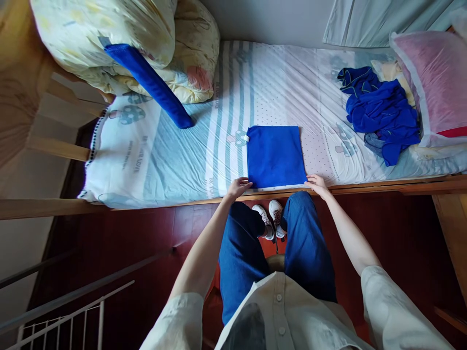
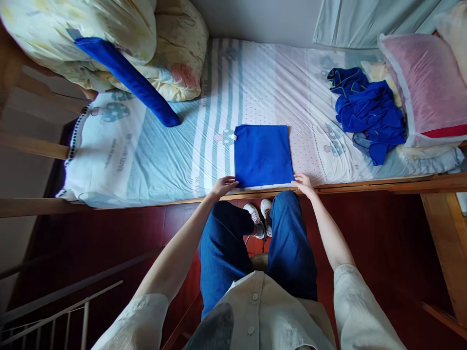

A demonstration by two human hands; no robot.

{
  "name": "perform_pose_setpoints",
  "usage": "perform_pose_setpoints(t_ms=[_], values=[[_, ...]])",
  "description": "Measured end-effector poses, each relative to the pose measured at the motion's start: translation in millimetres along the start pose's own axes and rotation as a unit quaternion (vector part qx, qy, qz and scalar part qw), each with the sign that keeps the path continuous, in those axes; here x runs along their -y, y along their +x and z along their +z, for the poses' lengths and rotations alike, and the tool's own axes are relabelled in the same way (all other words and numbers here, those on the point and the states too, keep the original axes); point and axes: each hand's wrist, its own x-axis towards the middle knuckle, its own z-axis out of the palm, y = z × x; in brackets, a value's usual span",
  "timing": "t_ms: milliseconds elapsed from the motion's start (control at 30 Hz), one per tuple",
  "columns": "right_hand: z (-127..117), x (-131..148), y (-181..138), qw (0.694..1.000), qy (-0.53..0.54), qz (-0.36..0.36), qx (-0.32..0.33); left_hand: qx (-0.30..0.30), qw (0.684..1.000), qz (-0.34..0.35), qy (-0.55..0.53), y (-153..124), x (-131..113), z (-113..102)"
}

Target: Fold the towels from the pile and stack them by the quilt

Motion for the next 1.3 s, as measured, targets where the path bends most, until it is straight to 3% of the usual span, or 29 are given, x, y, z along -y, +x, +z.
perform_pose_setpoints(t_ms=[200, 367, 533, 700, 933, 1133, 1300], values=[[-3, -3, 8, 1.0, -0.009, 0.019, 0.002, -0.074, 0.995, 0.037, 0.048, 39, -23, -7], [-3, -16, 18, 0.999, 0.003, 0.033, -0.004, -0.068, 0.997, 0.044, 0.02, 95, -58, -16], [0, -23, 28, 0.998, 0.017, 0.045, -0.028, -0.051, 0.997, 0.041, -0.05, 147, -94, -12], [-2, -23, 28, 0.998, 0.015, 0.059, -0.022, -0.093, 0.99, 0.023, -0.103, 183, -116, -4], [0, -26, 31, 0.997, 0.018, 0.068, -0.036, -0.116, 0.985, 0.068, -0.104, 211, -134, -6], [1, -25, 32, 0.996, 0.02, 0.075, -0.037, -0.191, 0.975, 0.117, -0.011, 225, -137, -8], [0, -19, 28, 0.996, 0.008, 0.081, -0.04, -0.194, 0.947, 0.241, 0.083, 220, -126, -8]])
